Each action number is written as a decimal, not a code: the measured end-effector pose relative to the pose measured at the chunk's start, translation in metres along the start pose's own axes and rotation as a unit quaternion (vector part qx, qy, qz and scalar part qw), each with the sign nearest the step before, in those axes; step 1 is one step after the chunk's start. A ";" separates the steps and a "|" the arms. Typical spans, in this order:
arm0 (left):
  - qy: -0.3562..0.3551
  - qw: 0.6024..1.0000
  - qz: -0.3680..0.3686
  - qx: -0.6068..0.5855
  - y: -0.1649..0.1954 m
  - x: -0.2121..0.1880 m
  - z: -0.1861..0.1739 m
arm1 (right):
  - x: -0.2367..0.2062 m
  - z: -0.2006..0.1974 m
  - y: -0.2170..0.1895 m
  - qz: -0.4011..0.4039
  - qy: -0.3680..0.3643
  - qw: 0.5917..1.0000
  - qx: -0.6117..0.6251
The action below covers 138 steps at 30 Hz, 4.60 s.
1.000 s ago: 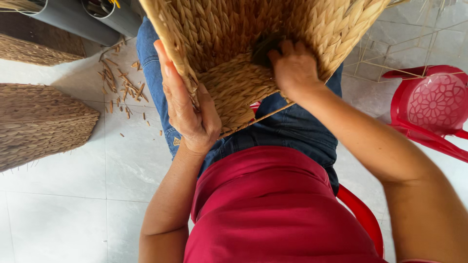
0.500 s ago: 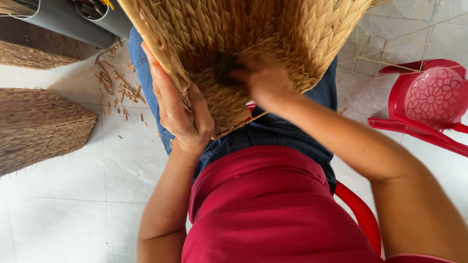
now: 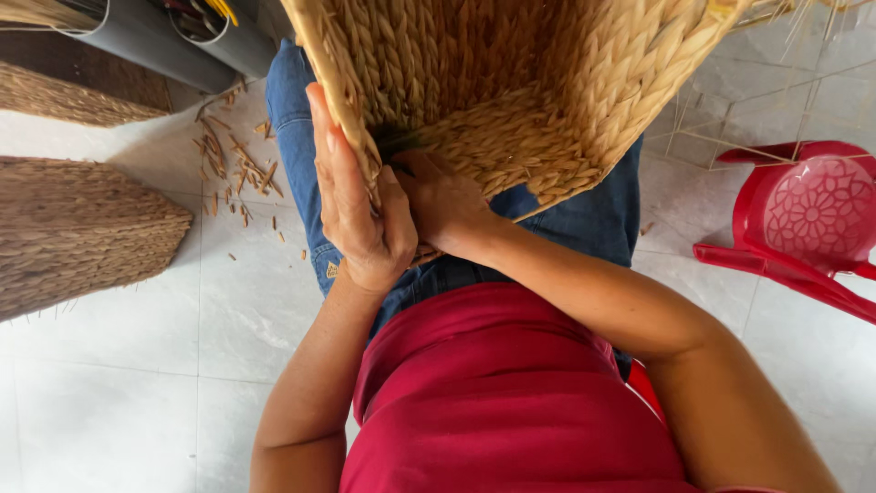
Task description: The person wipes the exterior and interior surfaces of a woven basket using a green cloth. They then use scissors to trim loose strands and fibers from the basket's edges and interior.
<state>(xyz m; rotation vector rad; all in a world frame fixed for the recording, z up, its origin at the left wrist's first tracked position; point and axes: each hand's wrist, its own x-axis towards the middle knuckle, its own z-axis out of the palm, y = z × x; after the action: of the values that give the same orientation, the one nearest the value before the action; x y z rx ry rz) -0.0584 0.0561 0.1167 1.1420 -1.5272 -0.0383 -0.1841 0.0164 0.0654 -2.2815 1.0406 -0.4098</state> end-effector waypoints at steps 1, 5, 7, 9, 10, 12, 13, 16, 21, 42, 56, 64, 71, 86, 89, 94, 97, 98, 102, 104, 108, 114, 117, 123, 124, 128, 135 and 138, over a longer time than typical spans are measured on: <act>0.001 1.000 0.003 -0.001 -0.001 0.000 0.000 | -0.002 -0.009 0.008 -0.022 -0.009 0.999 -0.040; -0.010 1.000 -0.022 0.010 0.002 -0.003 0.000 | -0.010 -0.060 0.069 -0.014 -0.045 0.975 -0.216; -0.007 1.000 -0.021 0.006 0.001 -0.002 0.001 | -0.004 -0.082 0.105 0.067 -0.064 0.927 -0.363; -0.009 1.000 -0.019 0.004 0.001 -0.002 0.002 | -0.005 -0.081 0.118 0.127 -0.110 0.925 -0.342; -0.011 1.000 -0.019 0.004 0.001 -0.001 0.002 | -0.003 -0.077 0.116 0.155 -0.130 0.922 -0.331; -0.016 1.000 -0.019 0.007 0.002 0.001 0.001 | 0.004 -0.060 0.095 0.244 -0.216 0.913 -0.244; -0.016 1.000 -0.018 0.009 0.002 0.002 0.000 | 0.005 -0.053 0.078 0.159 -0.138 0.949 -0.234; -0.022 1.000 -0.021 0.004 0.005 0.004 -0.003 | 0.012 -0.023 0.012 -0.038 -0.025 0.997 -0.063; -0.014 1.000 -0.013 0.001 0.001 0.002 -0.003 | -0.003 -0.019 0.007 -0.085 0.023 0.993 -0.083; -0.001 1.000 -0.007 0.000 0.000 -0.008 0.001 | -0.034 -0.039 0.019 -0.065 0.008 0.994 -0.088; -0.003 1.000 -0.002 -0.014 -0.004 -0.006 0.001 | -0.032 -0.017 -0.016 0.009 0.031 0.999 -0.011; 0.005 1.000 -0.015 -0.002 -0.003 -0.010 0.004 | -0.042 -0.082 0.065 -0.072 0.053 0.974 -0.207; -0.004 1.000 -0.008 -0.005 -0.005 -0.008 0.004 | -0.039 -0.071 0.049 -0.029 0.068 0.967 -0.246; -0.005 1.000 -0.017 -0.001 -0.003 -0.008 0.000 | -0.011 -0.084 0.095 0.142 -0.072 0.941 -0.299; -0.014 1.000 -0.015 -0.007 -0.004 -0.006 0.000 | -0.004 -0.072 0.082 0.210 -0.119 0.939 -0.244; -0.010 1.000 -0.019 -0.009 -0.005 -0.003 -0.002 | -0.001 -0.015 -0.002 -0.011 -0.023 0.998 -0.049; -0.003 1.000 -0.005 -0.022 -0.006 -0.003 -0.003 | -0.002 -0.008 -0.011 0.044 -0.031 0.998 -0.038; -0.004 1.000 -0.006 -0.018 -0.005 -0.004 -0.002 | -0.002 -0.011 -0.004 0.003 -0.007 0.999 -0.052; -0.010 1.000 -0.023 -0.004 -0.003 -0.008 0.000 | -0.008 -0.050 0.064 -0.069 0.028 0.978 -0.196; -0.005 1.000 -0.020 -0.002 -0.002 -0.008 0.001 | -0.006 -0.071 0.097 0.079 -0.090 0.929 -0.351; -0.006 1.000 -0.004 -0.011 -0.002 -0.005 0.001 | -0.002 -0.080 0.111 0.165 -0.095 0.924 -0.331; -0.004 1.000 -0.003 -0.007 -0.005 0.001 0.001 | 0.002 -0.017 0.010 -0.007 -0.030 0.999 -0.030; -0.002 1.000 0.002 -0.008 -0.006 -0.001 0.000 | -0.004 -0.009 -0.008 0.034 -0.005 0.999 -0.012; -0.007 1.000 -0.012 -0.004 -0.004 -0.008 0.003 | -0.009 -0.062 0.076 0.027 -0.048 0.968 -0.246; -0.007 1.000 -0.013 -0.007 -0.004 -0.008 0.003 | -0.006 -0.070 0.089 0.060 -0.045 0.946 -0.317; -0.007 1.000 -0.007 -0.020 -0.004 -0.005 0.005 | 0.003 -0.084 0.101 0.203 -0.117 0.923 -0.306; -0.005 1.000 -0.003 -0.013 -0.006 -0.002 0.002 | -0.004 -0.014 -0.003 0.016 -0.030 0.998 -0.048; -0.006 1.000 0.003 -0.014 -0.006 -0.004 0.000 | -0.010 -0.007 0.000 -0.017 0.007 0.999 -0.027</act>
<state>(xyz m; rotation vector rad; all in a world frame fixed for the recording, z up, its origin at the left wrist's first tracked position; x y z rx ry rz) -0.0553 0.0554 0.1103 1.1174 -1.5363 -0.0618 -0.1936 0.0214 0.0708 -2.3506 1.0333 -0.4160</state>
